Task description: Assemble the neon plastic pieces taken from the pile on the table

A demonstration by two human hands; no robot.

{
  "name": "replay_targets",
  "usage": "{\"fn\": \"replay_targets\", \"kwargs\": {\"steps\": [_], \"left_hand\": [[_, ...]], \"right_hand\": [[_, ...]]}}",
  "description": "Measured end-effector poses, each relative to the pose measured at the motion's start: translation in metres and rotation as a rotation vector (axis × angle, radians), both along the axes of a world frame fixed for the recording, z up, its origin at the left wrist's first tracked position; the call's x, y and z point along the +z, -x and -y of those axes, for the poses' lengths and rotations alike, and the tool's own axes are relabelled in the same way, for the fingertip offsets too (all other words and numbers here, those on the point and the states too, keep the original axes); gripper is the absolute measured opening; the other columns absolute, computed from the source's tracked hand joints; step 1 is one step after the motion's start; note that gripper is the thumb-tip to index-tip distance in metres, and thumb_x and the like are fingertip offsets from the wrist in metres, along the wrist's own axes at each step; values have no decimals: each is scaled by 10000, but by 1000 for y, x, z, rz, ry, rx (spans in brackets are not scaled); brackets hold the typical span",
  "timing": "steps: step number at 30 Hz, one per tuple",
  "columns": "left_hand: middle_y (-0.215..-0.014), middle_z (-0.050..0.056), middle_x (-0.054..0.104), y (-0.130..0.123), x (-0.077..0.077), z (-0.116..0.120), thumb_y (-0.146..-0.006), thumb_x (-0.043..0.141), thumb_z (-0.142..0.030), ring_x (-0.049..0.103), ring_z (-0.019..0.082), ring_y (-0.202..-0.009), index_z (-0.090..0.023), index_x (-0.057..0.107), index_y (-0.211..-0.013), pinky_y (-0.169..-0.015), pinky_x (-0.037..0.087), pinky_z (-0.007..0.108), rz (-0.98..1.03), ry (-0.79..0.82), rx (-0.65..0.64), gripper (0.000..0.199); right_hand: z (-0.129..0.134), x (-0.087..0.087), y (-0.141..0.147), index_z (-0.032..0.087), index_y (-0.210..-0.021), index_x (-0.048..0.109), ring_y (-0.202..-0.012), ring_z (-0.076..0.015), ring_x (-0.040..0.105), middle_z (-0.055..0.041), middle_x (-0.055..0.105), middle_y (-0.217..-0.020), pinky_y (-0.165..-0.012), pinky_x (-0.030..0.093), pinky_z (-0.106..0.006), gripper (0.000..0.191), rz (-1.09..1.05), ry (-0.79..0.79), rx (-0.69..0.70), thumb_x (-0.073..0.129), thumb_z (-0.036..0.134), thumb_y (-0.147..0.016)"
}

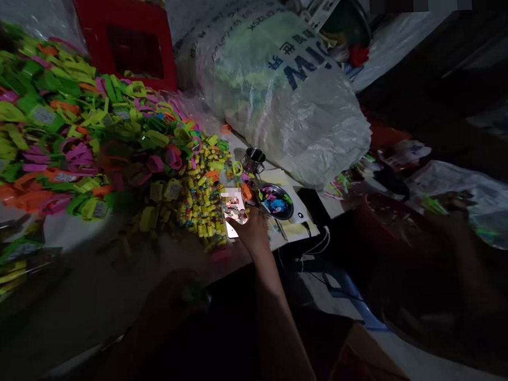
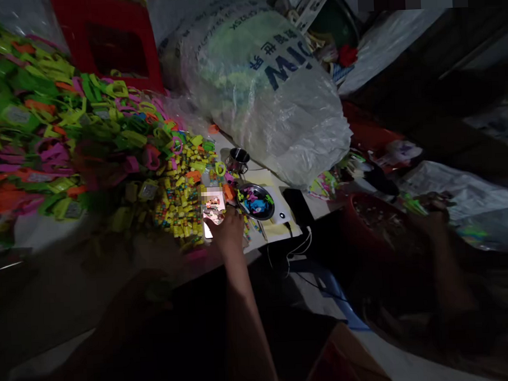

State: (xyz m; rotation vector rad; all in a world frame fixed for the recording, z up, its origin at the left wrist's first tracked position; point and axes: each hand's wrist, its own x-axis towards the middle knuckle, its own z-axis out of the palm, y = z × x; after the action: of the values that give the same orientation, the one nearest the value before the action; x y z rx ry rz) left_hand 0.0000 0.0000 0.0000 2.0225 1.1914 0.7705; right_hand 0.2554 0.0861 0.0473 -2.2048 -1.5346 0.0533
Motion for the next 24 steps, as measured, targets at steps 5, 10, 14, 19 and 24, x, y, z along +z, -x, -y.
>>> {"fn": "replay_targets", "kwargs": {"steps": [5, 10, 14, 19, 24], "left_hand": [[-1029, 39, 691, 1, -8, 1, -703, 748, -344, 684, 197, -922, -232, 564, -1118, -790, 575, 278, -12, 43, 5, 467], [-1017, 28, 698, -2, -3, 0, -678, 770, -333, 689, 195, -910, -238, 578, -1101, -777, 577, 269, -3, 52, 18, 474], [-1014, 20, 703, -3, 2, 0, -667, 780, -306, 693, 183, -907, -242, 586, -1096, -774, 575, 253, 52, 19, 19, 475], [-989, 28, 709, -3, 0, 1, -655, 786, -321, 698, 188, -877, -230, 597, -1075, -746, 580, 262, 51, 27, 33, 470], [-961, 36, 710, -3, 4, 0, -666, 773, -325, 701, 192, -852, -220, 599, -1060, -727, 584, 266, 45, -5, 31, 443]], "right_hand": [[-5, -1, 8, 104, -1031, 568, -947, -337, 589, -182, 652, -973, -861, 445, -461, 508, 34, -20, -6, 758, 424, -685], [0, -7, -1, 110, -1068, 582, -986, -309, 579, -179, 657, -1023, -893, 445, -454, 370, -63, -165, 30, 627, 344, -784], [17, -14, -20, 155, -1083, 601, -1016, -264, 573, -130, 657, -1060, -892, 455, -420, 319, -177, -321, 62, 492, 215, -789], [33, -21, -33, 182, -1053, 635, -923, -225, 601, -80, 670, -983, -842, 475, -370, 348, -313, -327, 86, 481, 158, -742], [30, -20, -29, 200, -1058, 647, -980, -216, 606, -68, 672, -1060, -878, 468, -364, 392, -367, -372, 179, 478, 114, -715]]}}
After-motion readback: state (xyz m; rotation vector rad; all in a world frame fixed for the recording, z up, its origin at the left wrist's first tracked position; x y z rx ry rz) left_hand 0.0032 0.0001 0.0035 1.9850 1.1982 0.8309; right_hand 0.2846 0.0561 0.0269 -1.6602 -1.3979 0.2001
